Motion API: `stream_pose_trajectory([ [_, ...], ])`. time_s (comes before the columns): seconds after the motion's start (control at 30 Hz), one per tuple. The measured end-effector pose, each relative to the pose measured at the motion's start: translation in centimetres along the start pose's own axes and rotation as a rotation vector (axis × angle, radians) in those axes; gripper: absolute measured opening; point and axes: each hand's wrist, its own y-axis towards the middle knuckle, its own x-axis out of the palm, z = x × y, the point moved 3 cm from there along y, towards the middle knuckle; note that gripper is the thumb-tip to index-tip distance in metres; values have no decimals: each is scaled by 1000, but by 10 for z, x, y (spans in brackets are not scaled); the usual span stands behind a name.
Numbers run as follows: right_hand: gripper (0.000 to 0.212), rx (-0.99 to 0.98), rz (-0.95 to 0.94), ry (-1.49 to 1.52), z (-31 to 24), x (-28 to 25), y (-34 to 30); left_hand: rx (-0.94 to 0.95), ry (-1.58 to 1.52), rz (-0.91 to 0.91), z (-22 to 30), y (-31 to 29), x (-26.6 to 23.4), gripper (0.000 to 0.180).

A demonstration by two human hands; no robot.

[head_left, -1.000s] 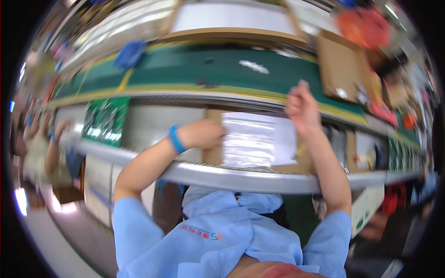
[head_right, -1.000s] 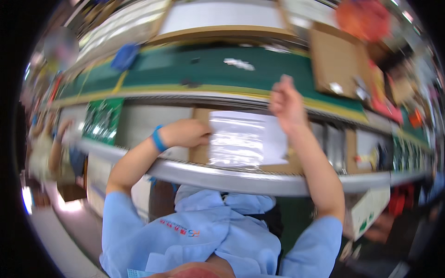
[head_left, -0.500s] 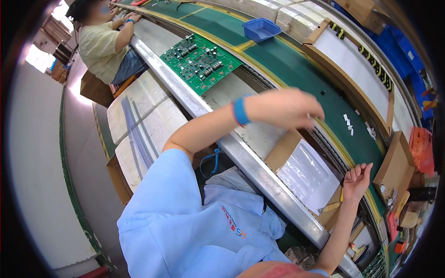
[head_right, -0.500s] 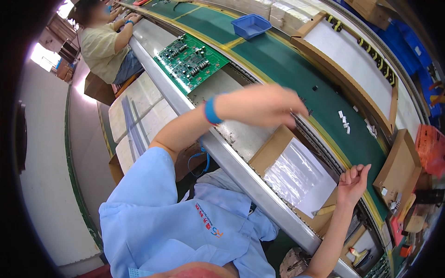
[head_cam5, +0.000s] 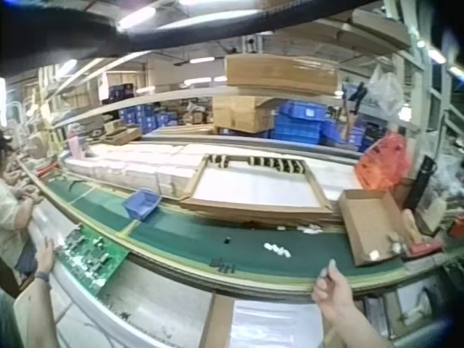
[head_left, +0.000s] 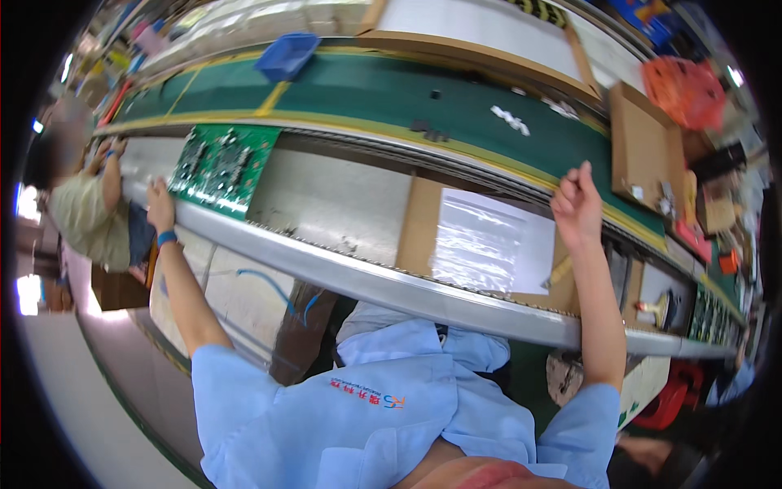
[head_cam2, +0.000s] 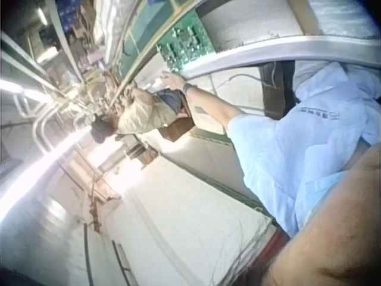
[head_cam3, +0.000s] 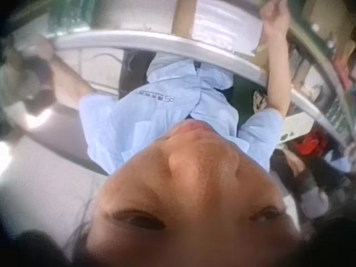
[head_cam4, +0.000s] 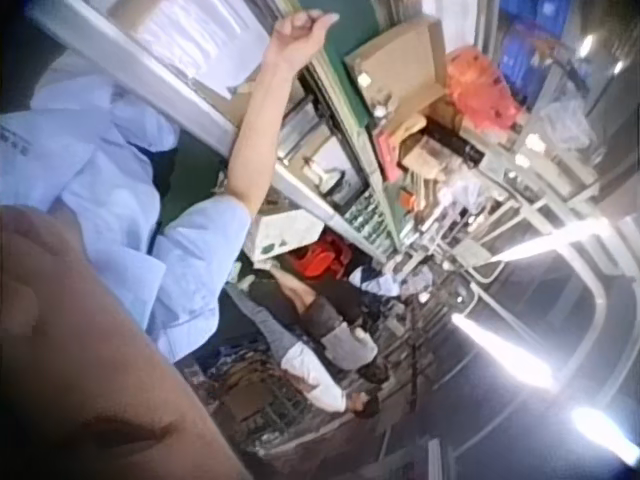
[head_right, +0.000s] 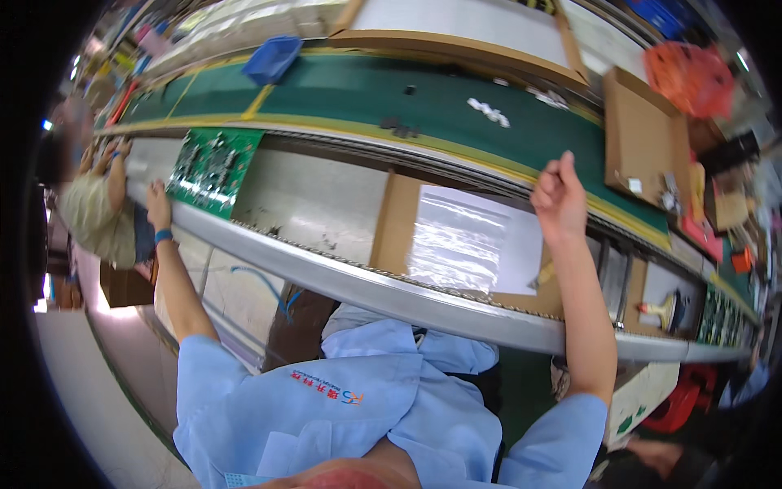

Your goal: Manually assemble and inspect electronic components on a printed circuit board at an industrial assembly line.

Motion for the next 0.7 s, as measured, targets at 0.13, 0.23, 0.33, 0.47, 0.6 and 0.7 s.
stream_pose_trajectory([
  [0.13,34,8,4,-49,2,-2,2,64,-92,-26,-2,1,-10,68],
  [0.23,29,-59,-17,-195,-2,4,-3,80,-150,-37,22,-32,-18,65],
  [0.33,22,-213,44,-650,-20,24,-4,102,-203,-30,61,-79,-37,60],
  [0.47,19,-477,-21,-1210,-24,36,31,281,-98,-160,114,-142,-62,54],
  [0.6,28,-647,91,-1651,-14,35,71,509,1,-234,178,-208,-87,48],
  [0.7,30,-450,117,-1682,-12,51,75,707,-121,-294,219,-253,-100,45],
])
